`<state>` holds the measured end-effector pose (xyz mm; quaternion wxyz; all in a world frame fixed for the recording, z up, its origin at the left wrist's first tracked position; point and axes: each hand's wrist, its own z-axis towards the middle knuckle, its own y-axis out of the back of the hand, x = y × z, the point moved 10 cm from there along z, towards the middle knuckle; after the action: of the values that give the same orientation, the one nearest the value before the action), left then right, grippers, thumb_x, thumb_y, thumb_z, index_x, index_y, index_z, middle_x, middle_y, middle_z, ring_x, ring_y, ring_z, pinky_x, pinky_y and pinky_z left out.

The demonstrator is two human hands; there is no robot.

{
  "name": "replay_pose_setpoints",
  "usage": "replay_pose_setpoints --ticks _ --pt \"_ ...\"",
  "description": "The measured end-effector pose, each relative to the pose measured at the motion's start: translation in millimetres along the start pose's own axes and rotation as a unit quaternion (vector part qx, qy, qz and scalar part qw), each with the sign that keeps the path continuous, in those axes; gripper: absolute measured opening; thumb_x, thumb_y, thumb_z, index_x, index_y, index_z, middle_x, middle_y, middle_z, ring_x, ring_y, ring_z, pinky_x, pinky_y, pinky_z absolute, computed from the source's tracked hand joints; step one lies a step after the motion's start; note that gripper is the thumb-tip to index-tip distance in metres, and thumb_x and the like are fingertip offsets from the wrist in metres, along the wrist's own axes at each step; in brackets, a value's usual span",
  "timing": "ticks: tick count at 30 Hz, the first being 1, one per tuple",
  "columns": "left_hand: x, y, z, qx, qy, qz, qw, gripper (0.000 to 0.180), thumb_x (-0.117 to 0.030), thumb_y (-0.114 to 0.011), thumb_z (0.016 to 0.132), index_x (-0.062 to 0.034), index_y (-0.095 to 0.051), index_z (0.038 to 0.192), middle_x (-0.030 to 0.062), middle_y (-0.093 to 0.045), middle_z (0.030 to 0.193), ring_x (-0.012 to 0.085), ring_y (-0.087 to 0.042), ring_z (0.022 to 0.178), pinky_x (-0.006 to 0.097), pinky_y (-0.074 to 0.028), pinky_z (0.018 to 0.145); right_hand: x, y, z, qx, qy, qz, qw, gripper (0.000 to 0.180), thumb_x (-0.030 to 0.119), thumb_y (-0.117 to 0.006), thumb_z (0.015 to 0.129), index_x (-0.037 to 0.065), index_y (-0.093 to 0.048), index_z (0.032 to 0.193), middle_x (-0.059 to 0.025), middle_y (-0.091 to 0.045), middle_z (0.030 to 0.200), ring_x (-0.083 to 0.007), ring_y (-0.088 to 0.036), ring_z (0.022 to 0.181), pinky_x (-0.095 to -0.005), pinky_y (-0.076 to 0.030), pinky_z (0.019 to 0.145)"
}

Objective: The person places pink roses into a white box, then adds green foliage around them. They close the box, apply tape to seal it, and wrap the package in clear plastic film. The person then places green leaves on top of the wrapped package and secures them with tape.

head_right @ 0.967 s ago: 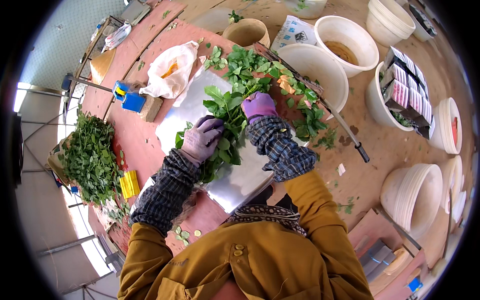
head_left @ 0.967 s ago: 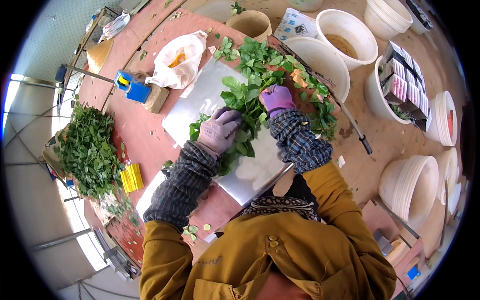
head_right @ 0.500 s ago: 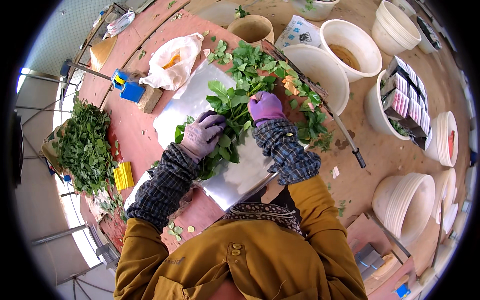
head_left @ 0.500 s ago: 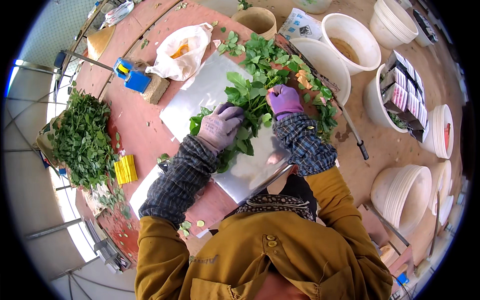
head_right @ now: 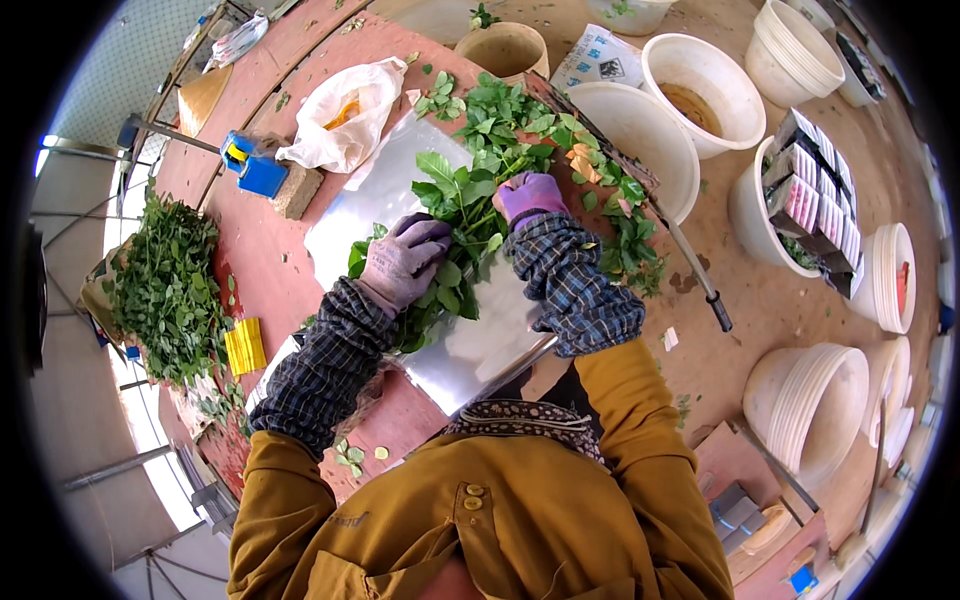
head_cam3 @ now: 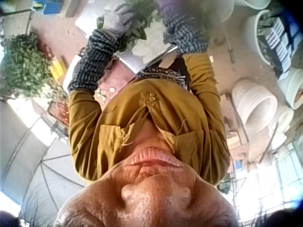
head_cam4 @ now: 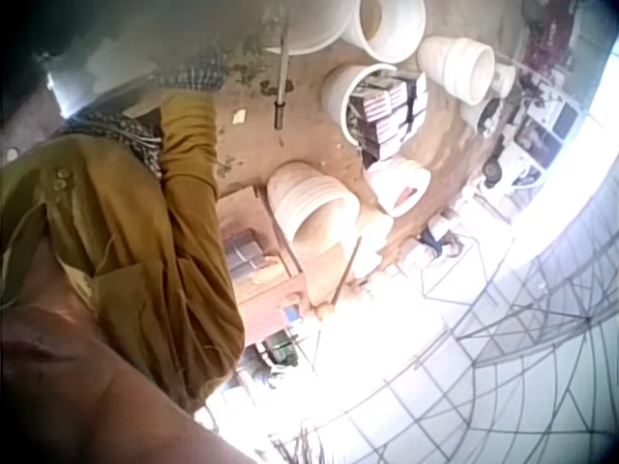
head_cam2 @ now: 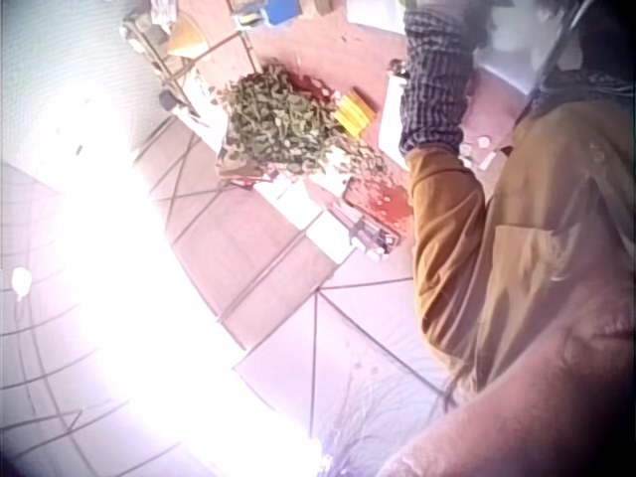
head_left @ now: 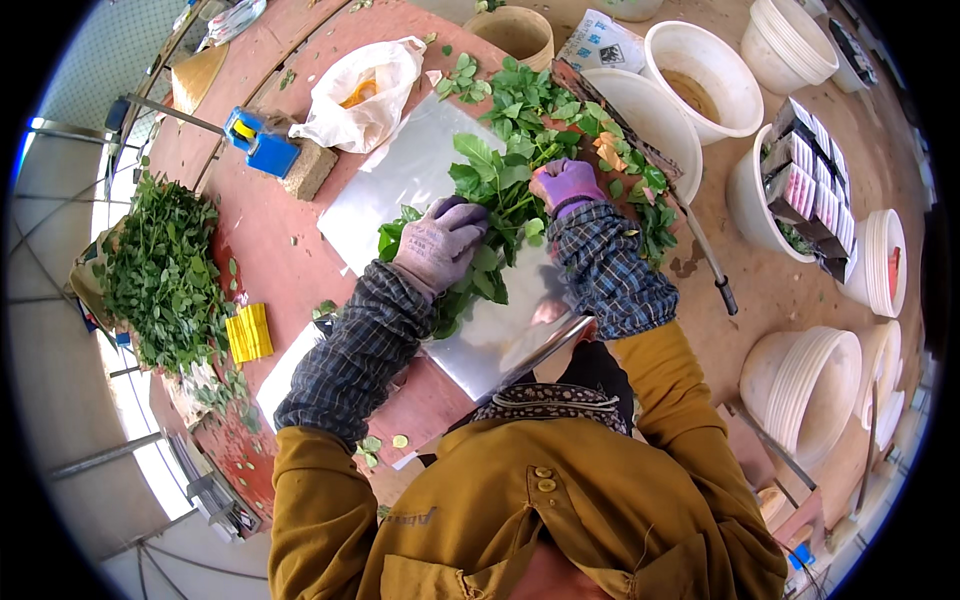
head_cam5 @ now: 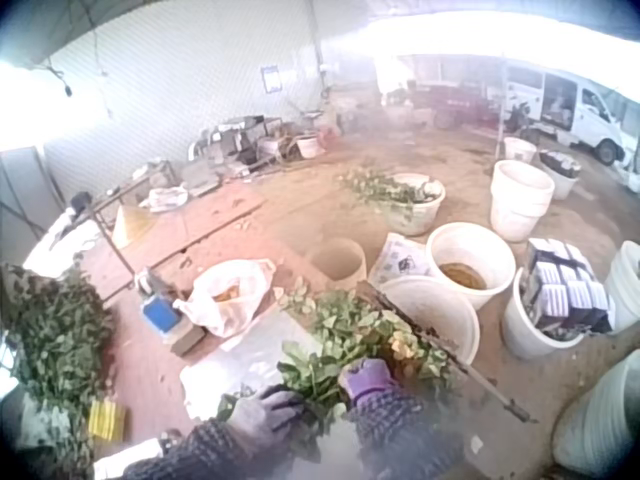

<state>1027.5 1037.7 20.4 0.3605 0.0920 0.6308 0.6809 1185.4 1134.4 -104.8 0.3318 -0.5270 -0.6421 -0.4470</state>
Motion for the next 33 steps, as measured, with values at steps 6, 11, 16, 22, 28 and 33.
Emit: replay_pose_setpoints --ticks 6,11,16,22,28,33 --pt "1.3 -0.4 0.1 -0.002 0.011 0.000 1.000 0.032 -0.007 -0.066 0.067 -0.0098 -0.066 0.098 0.0049 -0.059 0.113 0.0297 -0.055 0.106 0.039 -0.052 0.082 7.4 -0.3 -5.1 -0.017 0.011 0.005 1.000 0.011 0.012 -0.070 0.073 0.001 -0.068 0.076 -0.0042 -0.064 0.064 -0.0106 -0.056 0.056 -0.0281 -0.046 0.055" --pt "3.1 -1.4 -0.6 -0.001 0.008 -0.006 1.000 0.031 -0.007 -0.065 0.067 -0.0094 -0.066 0.099 0.0054 -0.059 0.113 0.0299 -0.055 0.106 0.040 -0.052 0.083 -5.9 -4.8 1.1 -0.007 -0.035 0.051 0.998 0.010 0.009 -0.073 0.071 0.004 -0.066 0.076 -0.0011 -0.059 0.062 -0.0090 -0.049 0.049 -0.0268 -0.040 0.047" --pt "1.9 2.5 -0.3 -0.004 0.016 -0.006 1.000 0.029 -0.006 -0.065 0.070 -0.0081 -0.065 0.098 0.0061 -0.060 0.113 0.0303 -0.056 0.106 0.040 -0.052 0.084 2.4 -7.8 -4.9 0.062 -0.056 0.030 0.996 0.015 0.013 -0.072 0.073 0.002 -0.068 0.083 -0.0034 -0.062 0.064 -0.0110 -0.056 0.051 -0.0283 -0.045 0.049" --pt "9.5 2.9 0.7 -0.042 0.039 -0.040 0.998 0.023 -0.004 -0.062 0.075 -0.0059 -0.062 0.098 0.0083 -0.062 0.109 0.0309 -0.058 0.103 0.040 -0.051 0.083 4.2 15.9 -42.4 -0.046 -0.026 0.215 0.975 0.005 0.006 -0.061 0.083 0.007 -0.064 0.087 0.0006 -0.057 0.064 -0.0099 -0.055 0.049 -0.0295 -0.044 0.041" --pt "33.8 -2.6 -7.4 -0.051 0.133 -0.120 0.983 0.028 0.001 -0.059 0.077 -0.0030 -0.060 0.104 0.0124 -0.060 0.107 0.0311 -0.060 0.094 0.035 -0.051 0.079 2.0 -9.7 -52.3 0.014 0.025 0.171 0.985 0.011 0.008 -0.059 0.084 0.007 -0.067 0.091 -0.0017 -0.060 0.066 -0.0085 -0.053 0.047 -0.0272 -0.040 0.041" --pt "27.5 -2.8 0.5 -0.048 0.104 -0.081 0.990 0.030 -0.006 -0.059 0.079 -0.0077 -0.060 0.109 0.0101 -0.058 0.114 0.0317 -0.059 0.099 0.039 -0.050 0.082 -4.2 -19.7 -54.1 -0.003 0.083 0.110 0.991 0.014 0.008 -0.059 0.085 0.004 -0.066 0.096 -0.0021 -0.060 0.063 -0.0106 -0.057 0.049 -0.0275 -0.043 0.044"
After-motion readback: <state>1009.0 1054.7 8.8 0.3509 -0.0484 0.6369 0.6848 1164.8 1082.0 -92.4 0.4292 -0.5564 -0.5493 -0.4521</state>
